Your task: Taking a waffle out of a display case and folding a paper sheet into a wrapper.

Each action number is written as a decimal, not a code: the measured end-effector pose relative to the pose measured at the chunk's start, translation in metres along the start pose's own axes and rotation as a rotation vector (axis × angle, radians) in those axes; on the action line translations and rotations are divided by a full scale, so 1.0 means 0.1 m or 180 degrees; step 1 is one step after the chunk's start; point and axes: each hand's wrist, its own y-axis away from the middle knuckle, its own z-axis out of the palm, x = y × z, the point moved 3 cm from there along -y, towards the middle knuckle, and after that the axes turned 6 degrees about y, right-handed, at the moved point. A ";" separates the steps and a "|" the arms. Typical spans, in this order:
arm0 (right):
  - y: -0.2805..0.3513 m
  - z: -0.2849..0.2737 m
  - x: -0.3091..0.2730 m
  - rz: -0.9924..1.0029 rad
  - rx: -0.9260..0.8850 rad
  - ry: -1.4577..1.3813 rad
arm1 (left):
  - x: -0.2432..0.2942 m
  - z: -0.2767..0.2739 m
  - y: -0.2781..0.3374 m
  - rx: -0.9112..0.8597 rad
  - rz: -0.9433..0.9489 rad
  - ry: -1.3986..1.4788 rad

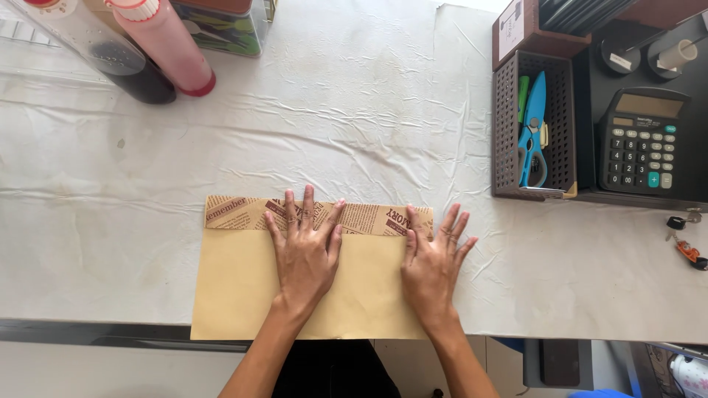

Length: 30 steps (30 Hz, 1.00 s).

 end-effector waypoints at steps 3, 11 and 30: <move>0.01 -0.05 0.13 0.0092 0.0071 -0.0016 | -0.01 0.02 0.00 -0.0007 -0.0005 0.0004; 0.00 -0.14 0.24 0.0293 0.0108 -0.0054 | 0.00 0.01 0.01 0.0033 -0.0018 -0.0021; 0.01 0.20 -0.80 -0.0535 -0.0005 -0.0750 | -0.42 -0.37 0.01 -0.0062 -0.0144 -0.0116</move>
